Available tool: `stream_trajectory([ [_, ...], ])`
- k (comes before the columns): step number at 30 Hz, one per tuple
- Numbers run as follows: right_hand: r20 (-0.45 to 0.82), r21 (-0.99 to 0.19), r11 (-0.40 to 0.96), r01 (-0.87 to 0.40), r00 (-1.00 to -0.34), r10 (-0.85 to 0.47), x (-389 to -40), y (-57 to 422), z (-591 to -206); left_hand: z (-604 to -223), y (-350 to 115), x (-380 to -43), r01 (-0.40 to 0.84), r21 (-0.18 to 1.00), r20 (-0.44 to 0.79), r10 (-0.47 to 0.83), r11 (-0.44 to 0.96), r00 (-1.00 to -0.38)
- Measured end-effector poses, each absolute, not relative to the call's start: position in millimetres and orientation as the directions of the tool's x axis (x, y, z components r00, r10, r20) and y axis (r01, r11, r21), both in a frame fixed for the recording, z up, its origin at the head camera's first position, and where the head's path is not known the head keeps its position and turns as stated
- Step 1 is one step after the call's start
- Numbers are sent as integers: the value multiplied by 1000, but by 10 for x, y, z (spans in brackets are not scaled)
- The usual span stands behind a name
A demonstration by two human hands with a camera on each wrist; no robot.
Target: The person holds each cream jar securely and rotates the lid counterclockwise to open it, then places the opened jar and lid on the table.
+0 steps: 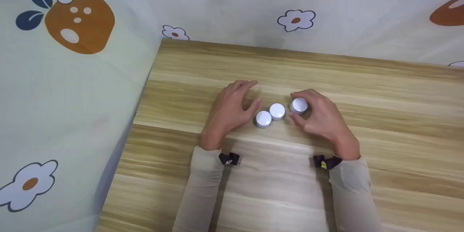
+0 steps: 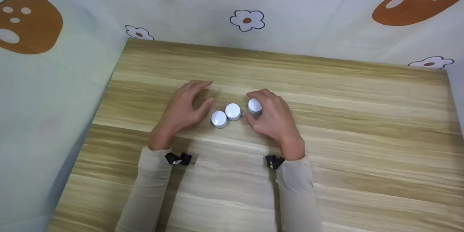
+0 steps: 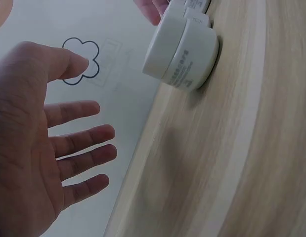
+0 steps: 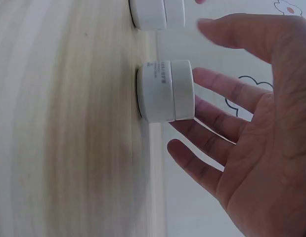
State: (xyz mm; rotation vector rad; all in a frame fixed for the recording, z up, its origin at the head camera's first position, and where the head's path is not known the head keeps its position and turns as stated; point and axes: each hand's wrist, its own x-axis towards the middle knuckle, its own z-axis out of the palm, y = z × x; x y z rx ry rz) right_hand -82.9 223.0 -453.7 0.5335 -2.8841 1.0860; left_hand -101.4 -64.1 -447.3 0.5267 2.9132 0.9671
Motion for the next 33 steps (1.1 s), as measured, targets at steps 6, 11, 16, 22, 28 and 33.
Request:
stream_trajectory([
  [6,61,-641,716,-275,-949,-310,-760,2318,-4557,-4497,-598,-992,312,581,58,344,752,-937],
  [11,38,-640,725,-254,-953,-300,-774,2335,-4540,-4494,-545,-1013,326,574,46,369,751,-928],
  [16,14,-644,727,-238,-954,-300,-808,2300,-4532,-4495,-514,-1002,320,570,28,371,757,-928],
  [22,16,-647,729,-222,-960,-278,-823,2297,-4523,-4501,-477,-1010,347,581,45,396,736,-917],
  [28,64,-666,715,-212,-972,-228,-840,2319,-4514,-4509,-423,-1032,379,577,80,412,723,-907],
  [33,124,-691,686,-226,-973,-195,-856,2277,-4519,-4528,-380,-1025,390,601,101,417,698,-903],
])
